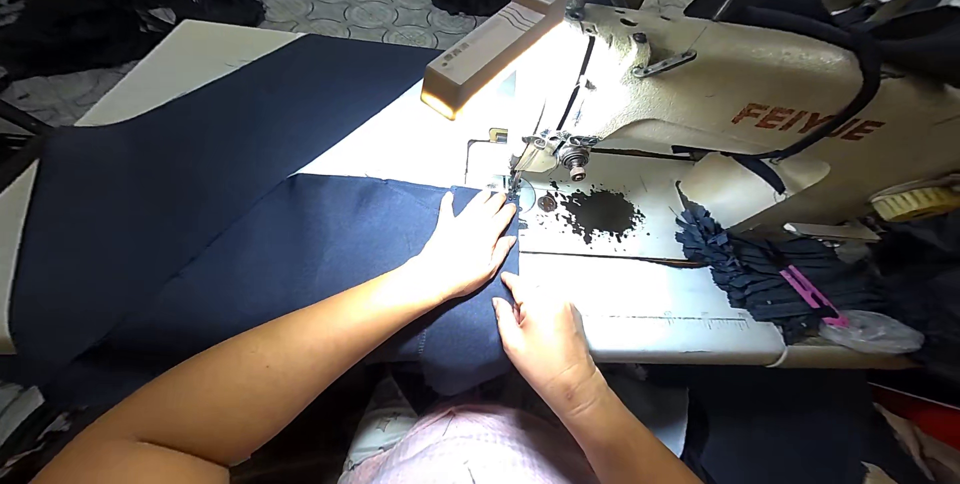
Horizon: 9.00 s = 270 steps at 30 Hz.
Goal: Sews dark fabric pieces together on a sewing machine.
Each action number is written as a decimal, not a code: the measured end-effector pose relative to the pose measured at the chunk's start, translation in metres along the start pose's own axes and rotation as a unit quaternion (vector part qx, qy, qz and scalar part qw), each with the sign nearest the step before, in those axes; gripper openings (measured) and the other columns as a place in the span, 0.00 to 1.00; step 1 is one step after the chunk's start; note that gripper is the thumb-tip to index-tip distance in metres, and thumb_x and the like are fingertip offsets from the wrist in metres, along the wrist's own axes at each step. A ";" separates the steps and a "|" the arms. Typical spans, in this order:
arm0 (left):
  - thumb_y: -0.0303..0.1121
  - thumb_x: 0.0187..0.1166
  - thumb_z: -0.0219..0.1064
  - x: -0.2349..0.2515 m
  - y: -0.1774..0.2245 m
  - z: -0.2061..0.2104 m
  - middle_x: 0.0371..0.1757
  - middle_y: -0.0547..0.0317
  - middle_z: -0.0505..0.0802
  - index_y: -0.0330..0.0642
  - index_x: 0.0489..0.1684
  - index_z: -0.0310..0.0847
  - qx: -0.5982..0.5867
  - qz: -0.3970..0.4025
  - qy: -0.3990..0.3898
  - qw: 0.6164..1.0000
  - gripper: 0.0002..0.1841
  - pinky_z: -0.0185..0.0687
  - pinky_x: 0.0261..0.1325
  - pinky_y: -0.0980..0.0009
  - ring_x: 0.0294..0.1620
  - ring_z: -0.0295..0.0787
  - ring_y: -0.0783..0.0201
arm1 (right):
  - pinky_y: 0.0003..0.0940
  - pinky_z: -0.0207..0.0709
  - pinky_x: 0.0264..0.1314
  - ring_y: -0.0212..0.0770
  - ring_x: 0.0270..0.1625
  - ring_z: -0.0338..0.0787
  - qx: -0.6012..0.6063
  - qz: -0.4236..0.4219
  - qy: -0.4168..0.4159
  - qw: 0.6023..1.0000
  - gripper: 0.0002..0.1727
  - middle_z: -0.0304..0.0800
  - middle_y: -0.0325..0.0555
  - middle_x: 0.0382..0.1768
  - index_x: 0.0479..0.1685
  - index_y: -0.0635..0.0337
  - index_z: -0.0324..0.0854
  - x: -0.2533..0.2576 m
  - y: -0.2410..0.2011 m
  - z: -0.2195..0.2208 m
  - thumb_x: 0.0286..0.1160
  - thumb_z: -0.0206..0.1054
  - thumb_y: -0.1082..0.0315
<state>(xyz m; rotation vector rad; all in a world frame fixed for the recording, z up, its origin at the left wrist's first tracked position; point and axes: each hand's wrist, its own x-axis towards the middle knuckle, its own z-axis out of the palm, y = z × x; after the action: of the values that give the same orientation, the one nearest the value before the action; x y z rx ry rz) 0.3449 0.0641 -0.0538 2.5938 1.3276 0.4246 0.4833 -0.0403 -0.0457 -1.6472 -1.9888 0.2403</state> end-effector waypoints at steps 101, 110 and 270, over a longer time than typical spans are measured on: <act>0.60 0.86 0.48 -0.059 -0.032 -0.027 0.89 0.67 0.73 0.68 0.81 0.79 -0.048 0.149 -0.049 0.987 0.28 0.30 0.80 0.15 0.95 0.51 0.44 | 0.51 0.77 0.71 0.49 0.69 0.87 0.060 -0.271 -0.055 0.959 0.20 0.92 0.44 0.63 0.69 0.57 0.84 -0.016 0.074 -0.022 0.81 0.59 0.66; 0.60 0.86 0.47 -0.044 -0.048 -0.024 0.88 0.71 0.74 0.73 0.81 0.78 -0.032 0.158 -0.068 0.985 0.27 0.28 0.80 0.15 0.95 0.51 0.45 | 0.48 0.76 0.72 0.45 0.72 0.86 0.064 -0.275 -0.080 0.956 0.20 0.92 0.39 0.67 0.63 0.49 0.92 0.004 0.080 -0.020 0.82 0.57 0.68; 0.31 0.85 0.65 0.024 -0.036 -0.053 0.34 0.57 0.92 0.37 0.39 0.91 -0.252 -0.082 0.022 0.964 0.10 0.81 0.49 0.64 0.38 0.87 0.68 | 0.57 0.87 0.50 0.62 0.45 0.96 0.003 -0.328 0.031 0.944 0.10 0.93 0.61 0.35 0.46 0.68 0.89 0.139 0.079 0.005 0.71 0.64 0.81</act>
<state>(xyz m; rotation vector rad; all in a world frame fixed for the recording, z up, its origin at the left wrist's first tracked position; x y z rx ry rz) 0.3127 0.1067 -0.0107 2.0532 1.2362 0.6906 0.5338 0.1116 -0.0467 -0.8916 -2.3484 -0.0572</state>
